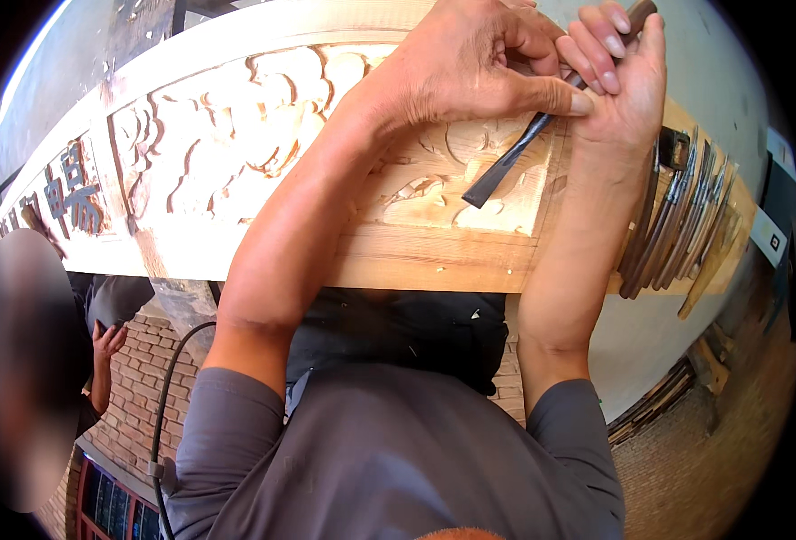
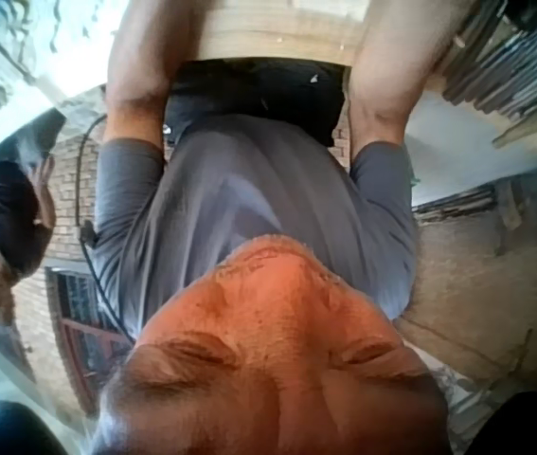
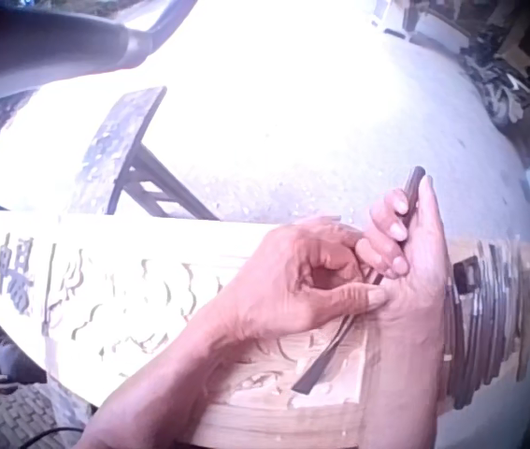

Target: The person carves a floral design into a large wooden board using a chisel, pushing the tool with their hands to remove thin layers of wood.

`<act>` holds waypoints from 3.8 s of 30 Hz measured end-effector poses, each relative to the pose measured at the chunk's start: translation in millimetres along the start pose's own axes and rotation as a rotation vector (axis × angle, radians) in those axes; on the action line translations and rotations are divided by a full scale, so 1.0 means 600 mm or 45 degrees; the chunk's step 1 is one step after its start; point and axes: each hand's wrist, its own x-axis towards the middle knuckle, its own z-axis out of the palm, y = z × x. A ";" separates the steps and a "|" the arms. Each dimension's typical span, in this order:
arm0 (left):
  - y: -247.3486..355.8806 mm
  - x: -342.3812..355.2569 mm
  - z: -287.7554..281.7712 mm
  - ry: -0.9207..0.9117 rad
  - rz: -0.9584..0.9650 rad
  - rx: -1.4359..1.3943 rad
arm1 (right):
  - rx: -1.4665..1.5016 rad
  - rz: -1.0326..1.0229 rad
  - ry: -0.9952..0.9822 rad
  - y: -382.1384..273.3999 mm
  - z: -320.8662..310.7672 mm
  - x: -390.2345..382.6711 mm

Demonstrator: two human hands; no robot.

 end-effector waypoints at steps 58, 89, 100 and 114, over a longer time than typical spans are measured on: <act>0.082 -0.229 0.186 0.464 0.122 0.699 | -0.767 -1.043 0.130 0.093 0.178 -0.291; 0.082 -0.234 0.188 0.438 0.476 0.743 | -1.250 -1.237 0.282 0.115 0.198 -0.332; 0.101 -0.289 0.151 0.352 -0.163 -0.007 | -1.105 -0.878 0.781 0.053 0.182 -0.224; 0.116 -0.391 0.112 0.911 -0.524 -0.775 | -1.787 -1.148 -0.350 0.285 0.242 -0.133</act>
